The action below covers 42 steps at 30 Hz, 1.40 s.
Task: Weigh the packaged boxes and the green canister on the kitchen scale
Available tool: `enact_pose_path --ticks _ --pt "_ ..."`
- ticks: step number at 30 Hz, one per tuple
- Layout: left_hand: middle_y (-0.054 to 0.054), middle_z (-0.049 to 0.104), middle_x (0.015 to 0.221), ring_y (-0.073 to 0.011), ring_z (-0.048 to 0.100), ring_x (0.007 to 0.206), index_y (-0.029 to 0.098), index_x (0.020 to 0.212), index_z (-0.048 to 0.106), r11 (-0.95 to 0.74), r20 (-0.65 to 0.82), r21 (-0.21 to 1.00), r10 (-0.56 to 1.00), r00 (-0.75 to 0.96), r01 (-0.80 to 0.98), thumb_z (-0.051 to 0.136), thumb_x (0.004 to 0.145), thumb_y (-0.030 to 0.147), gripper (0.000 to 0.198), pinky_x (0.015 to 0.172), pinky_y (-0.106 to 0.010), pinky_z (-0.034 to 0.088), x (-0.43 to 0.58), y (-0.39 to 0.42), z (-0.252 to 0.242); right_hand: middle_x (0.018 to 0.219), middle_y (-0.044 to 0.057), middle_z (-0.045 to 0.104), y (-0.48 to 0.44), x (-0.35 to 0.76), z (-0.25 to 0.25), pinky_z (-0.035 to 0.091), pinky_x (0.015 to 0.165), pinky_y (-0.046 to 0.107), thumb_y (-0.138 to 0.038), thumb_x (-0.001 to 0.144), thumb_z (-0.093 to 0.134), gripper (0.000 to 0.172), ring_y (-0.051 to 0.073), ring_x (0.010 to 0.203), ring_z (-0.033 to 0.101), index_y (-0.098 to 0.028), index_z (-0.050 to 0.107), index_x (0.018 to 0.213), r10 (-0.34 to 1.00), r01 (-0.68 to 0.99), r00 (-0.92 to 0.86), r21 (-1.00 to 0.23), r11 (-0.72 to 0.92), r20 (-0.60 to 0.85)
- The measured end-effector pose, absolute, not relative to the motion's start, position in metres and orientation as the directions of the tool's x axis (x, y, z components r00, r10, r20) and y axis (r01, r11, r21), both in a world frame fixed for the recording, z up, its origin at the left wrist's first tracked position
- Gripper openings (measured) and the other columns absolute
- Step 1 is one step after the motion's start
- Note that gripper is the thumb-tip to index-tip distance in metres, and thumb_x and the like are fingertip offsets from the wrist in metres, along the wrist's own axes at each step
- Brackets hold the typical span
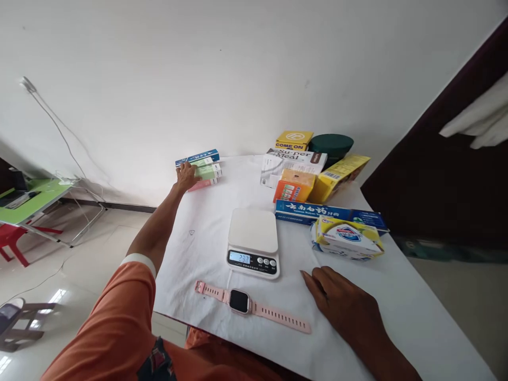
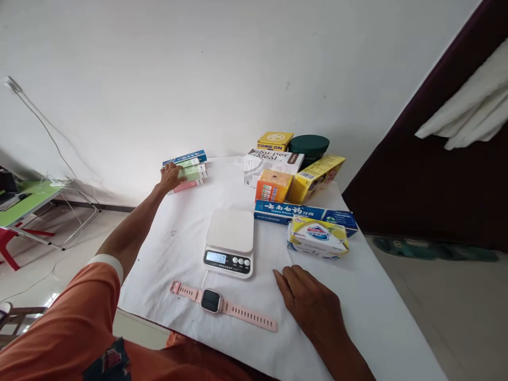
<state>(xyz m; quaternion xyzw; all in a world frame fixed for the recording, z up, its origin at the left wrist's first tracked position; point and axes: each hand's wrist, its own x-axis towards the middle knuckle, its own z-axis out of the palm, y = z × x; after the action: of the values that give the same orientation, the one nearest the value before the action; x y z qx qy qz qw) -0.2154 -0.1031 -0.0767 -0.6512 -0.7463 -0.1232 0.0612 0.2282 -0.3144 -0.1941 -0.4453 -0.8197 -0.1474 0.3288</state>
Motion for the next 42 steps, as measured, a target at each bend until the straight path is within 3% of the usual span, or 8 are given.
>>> enact_pose_path --ticks 5,9,13,17,24,32,36,42 --pt "-0.022 0.048 0.147 -0.0434 0.041 0.137 0.023 0.139 0.053 0.073 0.325 0.092 0.941 -0.099 0.993 0.079 0.084 0.038 0.063 0.109 -0.057 0.032 -0.196 -0.107 -0.076 0.063 0.000 0.059 -0.316 0.227 -0.193 0.030 0.055 0.028 -0.033 0.108 0.046 0.044 0.011 0.057 0.054 -0.020 0.055 0.068 0.666 0.847 -0.366 -0.064 0.528 0.650" --pt "-0.020 0.055 0.140 -0.0398 0.049 0.133 0.020 0.137 0.056 -0.219 0.379 0.125 0.912 0.158 0.968 0.077 0.086 0.037 0.058 0.107 -0.053 0.038 -0.143 -0.121 -0.072 0.067 0.002 0.063 -0.316 0.226 -0.193 0.032 0.058 0.028 -0.035 0.109 0.042 0.045 0.012 0.061 0.055 -0.020 0.058 0.069 0.748 0.860 -0.339 -0.135 0.493 0.571" --pt "-0.015 0.063 0.130 -0.0314 0.060 0.119 0.021 0.131 0.060 -0.541 0.308 0.189 0.825 0.474 0.819 0.072 0.091 0.037 0.045 0.103 -0.048 0.045 -0.064 -0.146 -0.073 0.069 0.002 0.064 -0.316 0.225 -0.193 0.031 0.059 0.028 -0.033 0.109 0.041 0.044 0.012 0.062 0.055 -0.019 0.059 0.070 0.773 0.866 -0.317 -0.164 0.472 0.550" --pt "-0.013 0.063 0.130 -0.0307 0.060 0.119 0.022 0.130 0.061 -0.687 0.218 0.156 0.725 0.653 0.710 0.068 0.093 0.035 0.040 0.099 -0.047 0.047 0.008 -0.168 -0.081 0.068 0.001 0.063 -0.316 0.225 -0.192 0.029 0.059 0.028 -0.030 0.108 0.043 0.042 0.012 0.063 0.054 -0.019 0.059 0.071 0.747 0.861 -0.329 -0.140 0.488 0.577" --pt "-0.020 0.060 0.130 -0.0368 0.055 0.124 0.015 0.127 0.057 -0.632 0.101 -0.051 0.767 0.633 0.774 0.072 0.088 0.022 0.043 0.101 -0.048 0.042 0.069 -0.166 -0.108 0.067 0.001 0.062 -0.315 0.228 -0.194 0.032 0.061 0.028 -0.028 0.108 0.044 0.041 0.012 0.063 0.056 -0.019 0.060 0.071 0.695 0.863 -0.351 -0.072 0.501 0.628" --pt "-0.022 0.054 0.132 -0.0408 0.049 0.125 0.015 0.117 0.056 -0.589 0.114 -0.008 0.802 0.586 0.808 0.079 0.080 0.029 0.045 0.102 -0.051 0.039 0.078 -0.156 -0.113 0.064 0.001 0.058 -0.317 0.230 -0.182 0.031 0.059 0.028 -0.023 0.105 0.050 0.039 0.011 0.057 0.048 -0.019 0.057 0.067 0.641 0.862 -0.252 -0.132 0.489 0.725" --pt "-0.019 0.052 0.131 -0.0380 0.049 0.122 0.017 0.117 0.054 -0.580 0.089 0.040 0.813 0.576 0.813 0.074 0.083 0.031 0.043 0.096 -0.050 0.043 0.075 -0.161 -0.104 0.064 0.000 0.057 -0.317 0.229 -0.180 0.032 0.059 0.027 -0.021 0.104 0.053 0.036 0.011 0.057 0.049 -0.018 0.056 0.068 0.638 0.879 -0.242 -0.113 0.463 0.732" --pt "-0.016 0.053 0.132 -0.0326 0.051 0.119 0.018 0.123 0.048 -0.527 0.155 -0.013 0.838 0.523 0.849 0.068 0.089 0.030 0.041 0.091 -0.046 0.045 0.058 -0.178 -0.080 0.068 0.000 0.059 -0.314 0.230 -0.188 0.032 0.058 0.027 -0.021 0.105 0.049 0.034 0.012 0.059 0.051 -0.018 0.057 0.071 0.650 0.889 -0.240 -0.106 0.446 0.721"
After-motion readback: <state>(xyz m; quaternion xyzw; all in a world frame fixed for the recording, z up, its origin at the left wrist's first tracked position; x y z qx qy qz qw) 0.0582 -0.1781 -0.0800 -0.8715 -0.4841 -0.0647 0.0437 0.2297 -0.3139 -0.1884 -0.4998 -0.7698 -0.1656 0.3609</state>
